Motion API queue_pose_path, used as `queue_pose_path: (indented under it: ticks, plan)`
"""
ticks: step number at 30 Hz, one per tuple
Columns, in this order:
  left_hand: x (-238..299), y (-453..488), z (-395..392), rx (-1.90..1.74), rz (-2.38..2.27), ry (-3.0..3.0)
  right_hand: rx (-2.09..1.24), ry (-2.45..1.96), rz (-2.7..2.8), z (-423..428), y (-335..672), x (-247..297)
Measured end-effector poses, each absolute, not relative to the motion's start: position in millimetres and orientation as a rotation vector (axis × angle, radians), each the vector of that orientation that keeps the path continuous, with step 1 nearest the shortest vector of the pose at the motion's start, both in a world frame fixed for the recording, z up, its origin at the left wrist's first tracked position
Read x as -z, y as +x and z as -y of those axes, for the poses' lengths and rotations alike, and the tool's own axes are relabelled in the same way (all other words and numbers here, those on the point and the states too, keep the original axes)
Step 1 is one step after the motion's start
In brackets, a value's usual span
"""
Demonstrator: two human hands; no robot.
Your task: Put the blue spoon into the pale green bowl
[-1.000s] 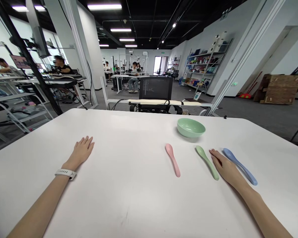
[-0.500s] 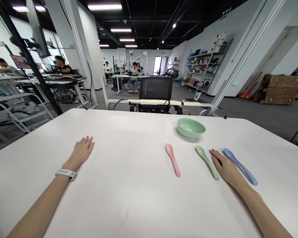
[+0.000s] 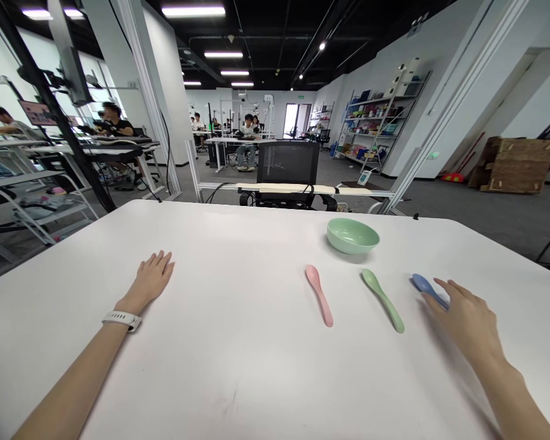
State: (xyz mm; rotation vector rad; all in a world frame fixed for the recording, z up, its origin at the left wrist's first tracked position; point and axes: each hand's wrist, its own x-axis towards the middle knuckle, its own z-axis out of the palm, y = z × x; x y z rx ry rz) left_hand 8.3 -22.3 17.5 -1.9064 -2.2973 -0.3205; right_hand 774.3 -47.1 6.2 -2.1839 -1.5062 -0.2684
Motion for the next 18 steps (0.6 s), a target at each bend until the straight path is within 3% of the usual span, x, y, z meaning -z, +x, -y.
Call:
queue_pose_path:
  ticks: [7, 18]
  plan:
    - [-20, 9, 23, 0.306, 2.326, -1.917, 0.035, -2.242, 1.415, 49, 795, -1]
    - [-22, 11, 25, 0.288, 2.325, -1.904, 0.164, -2.015, 1.319, 30, 753, -55]
